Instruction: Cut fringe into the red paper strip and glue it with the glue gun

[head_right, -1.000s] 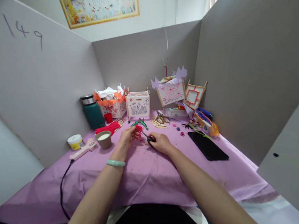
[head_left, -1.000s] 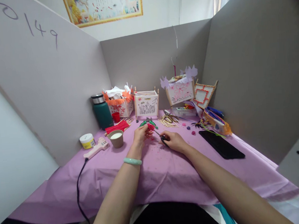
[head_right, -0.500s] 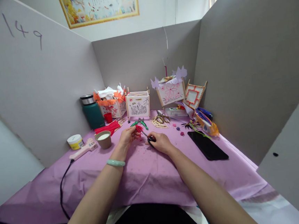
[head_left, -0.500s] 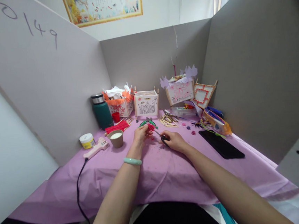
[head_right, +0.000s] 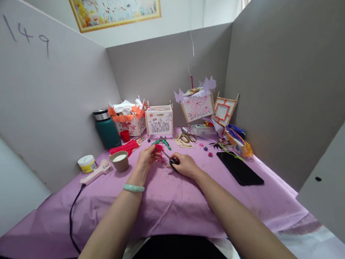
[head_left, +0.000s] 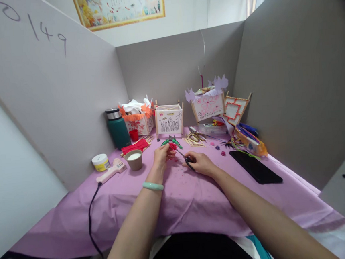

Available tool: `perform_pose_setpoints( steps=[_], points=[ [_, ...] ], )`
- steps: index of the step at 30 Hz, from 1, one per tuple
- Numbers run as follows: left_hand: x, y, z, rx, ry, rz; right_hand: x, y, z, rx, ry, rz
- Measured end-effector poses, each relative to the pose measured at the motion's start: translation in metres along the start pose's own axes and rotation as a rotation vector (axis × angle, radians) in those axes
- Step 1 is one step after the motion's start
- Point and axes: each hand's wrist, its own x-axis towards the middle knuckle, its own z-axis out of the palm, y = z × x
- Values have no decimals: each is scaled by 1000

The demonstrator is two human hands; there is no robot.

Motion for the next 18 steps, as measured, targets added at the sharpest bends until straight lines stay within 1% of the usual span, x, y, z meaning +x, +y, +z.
perform_pose_setpoints(
  steps=[4, 18],
  points=[
    [1, 1, 0, -26, 45, -7, 0, 0, 0, 7, -14, -4],
    [1, 3, 1, -110, 43, -51, 0, 0, 0, -6, -7, -7]
  ],
)
